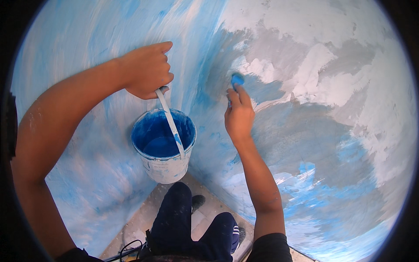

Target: The person paints a wall with blue paint using a brush while holding a bucket. They dip the brush into the bucket and apply the paint to the wall surface in multiple strokes.

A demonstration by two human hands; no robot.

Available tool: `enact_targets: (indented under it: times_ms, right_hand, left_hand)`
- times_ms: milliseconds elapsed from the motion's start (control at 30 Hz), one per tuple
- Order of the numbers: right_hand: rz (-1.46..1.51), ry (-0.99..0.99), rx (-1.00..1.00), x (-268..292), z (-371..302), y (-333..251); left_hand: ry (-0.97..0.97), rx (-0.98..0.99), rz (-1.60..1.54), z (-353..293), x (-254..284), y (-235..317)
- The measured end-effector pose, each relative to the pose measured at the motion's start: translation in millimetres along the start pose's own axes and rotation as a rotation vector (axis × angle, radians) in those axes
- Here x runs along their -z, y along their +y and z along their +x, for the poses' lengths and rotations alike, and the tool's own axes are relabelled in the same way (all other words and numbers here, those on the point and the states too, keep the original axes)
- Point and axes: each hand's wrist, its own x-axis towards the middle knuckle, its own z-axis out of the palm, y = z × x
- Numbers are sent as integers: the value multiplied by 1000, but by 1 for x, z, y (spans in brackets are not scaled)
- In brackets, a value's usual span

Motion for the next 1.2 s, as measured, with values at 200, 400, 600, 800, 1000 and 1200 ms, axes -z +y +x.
enact_targets:
  times_ms: [200, 400, 600, 800, 1000, 1200]
  right_hand:
    - [-43, -182, 13, -14, 0, 4]
    - [-105, -123, 95, -12, 28, 8]
    - [-65, -92, 149, -12, 39, -6]
    - [-55, -409, 8, -5, 44, -17]
    - [-116, -148, 206, -19, 38, -1]
    - [-22, -138, 123, -6, 19, -4]
  left_hand:
    - [24, -29, -30, 1, -8, 2]
    - [50, -44, 15, 2, -10, 1]
    - [35, -45, 0, -2, -7, 3]
    - [-28, -22, -35, -3, -1, 6]
    - [-28, -12, -33, -5, -2, 7]
    - [14, -17, -39, -3, -6, 6]
